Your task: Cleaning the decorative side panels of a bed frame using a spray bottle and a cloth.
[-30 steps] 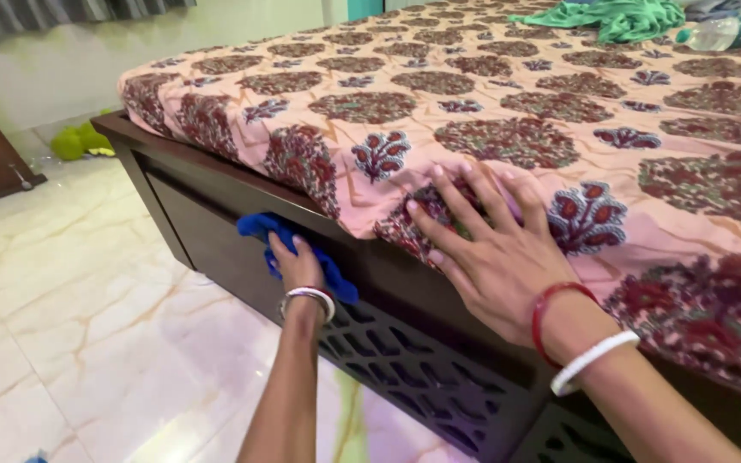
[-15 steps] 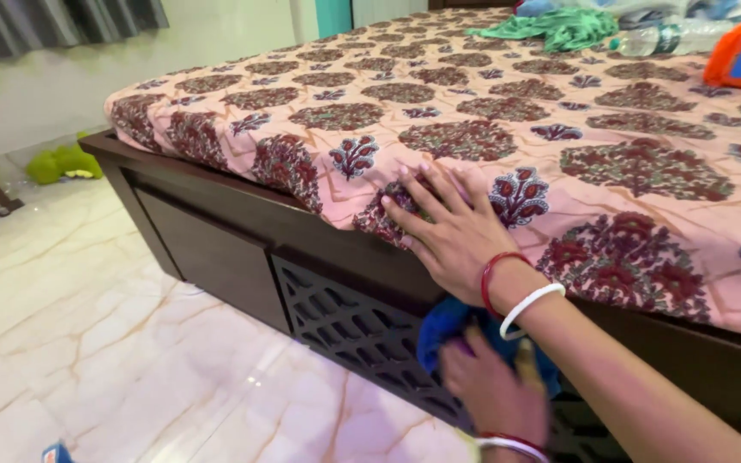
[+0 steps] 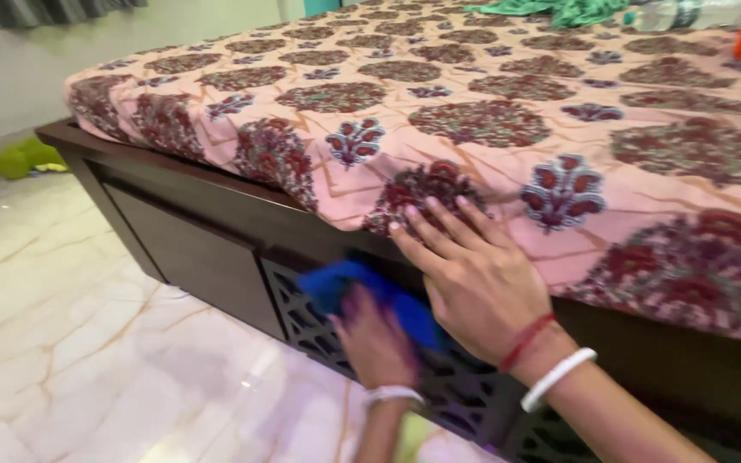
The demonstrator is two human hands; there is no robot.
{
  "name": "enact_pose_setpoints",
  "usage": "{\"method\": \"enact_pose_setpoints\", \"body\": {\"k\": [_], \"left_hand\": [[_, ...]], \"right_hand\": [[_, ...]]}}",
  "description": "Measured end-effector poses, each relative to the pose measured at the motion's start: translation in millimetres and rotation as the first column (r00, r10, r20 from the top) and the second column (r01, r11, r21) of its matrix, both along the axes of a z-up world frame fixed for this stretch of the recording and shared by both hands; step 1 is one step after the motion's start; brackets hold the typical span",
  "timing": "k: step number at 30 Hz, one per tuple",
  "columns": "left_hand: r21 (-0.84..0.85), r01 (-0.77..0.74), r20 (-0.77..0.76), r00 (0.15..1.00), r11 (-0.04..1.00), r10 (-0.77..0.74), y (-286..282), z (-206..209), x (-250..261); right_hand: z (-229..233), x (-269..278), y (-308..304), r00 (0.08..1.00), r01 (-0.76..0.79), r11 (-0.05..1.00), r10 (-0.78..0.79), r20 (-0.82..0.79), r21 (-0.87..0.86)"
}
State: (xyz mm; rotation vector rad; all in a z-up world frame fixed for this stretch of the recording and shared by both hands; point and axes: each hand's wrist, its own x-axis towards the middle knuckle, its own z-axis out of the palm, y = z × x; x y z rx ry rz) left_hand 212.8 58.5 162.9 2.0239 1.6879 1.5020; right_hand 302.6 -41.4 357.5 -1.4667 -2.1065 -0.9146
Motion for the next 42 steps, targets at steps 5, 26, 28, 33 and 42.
{"method": "enact_pose_setpoints", "body": {"k": [5,26,28,33,42], "left_hand": [[-0.185,-0.071,0.125,0.988,0.98,0.095,122.4,32.6,-104.2],[0.076,0.51,-0.12,0.858,0.857,-0.5,-162.5,-30.1,86.8],[0.023,0.595,-0.026,0.804,0.803,-0.595,-148.6,-59.6,91.2],[-0.209,0.536,0.972,0.208,0.818,0.112,-74.1,-2.3,-44.5],[-0.121,0.252,0.69,0.717,0.96,-0.101,-51.4,-4.5,-45.1]], "right_hand": [[-0.2,-12.2,6.1,1.0,0.008,1.0,-0.007,-0.027,0.027],[6.3,-1.4,0.4,0.995,-0.081,0.99,0.075,-0.064,-0.113],[5.6,7.0,-1.5,0.991,-0.129,0.983,0.123,-0.056,-0.127],[2.3,16.9,-8.1,0.97,-0.228,0.971,0.222,-0.096,-0.068],[20.2,-40.4,-4.2,0.972,0.214,0.968,-0.197,-0.131,0.134]]}}
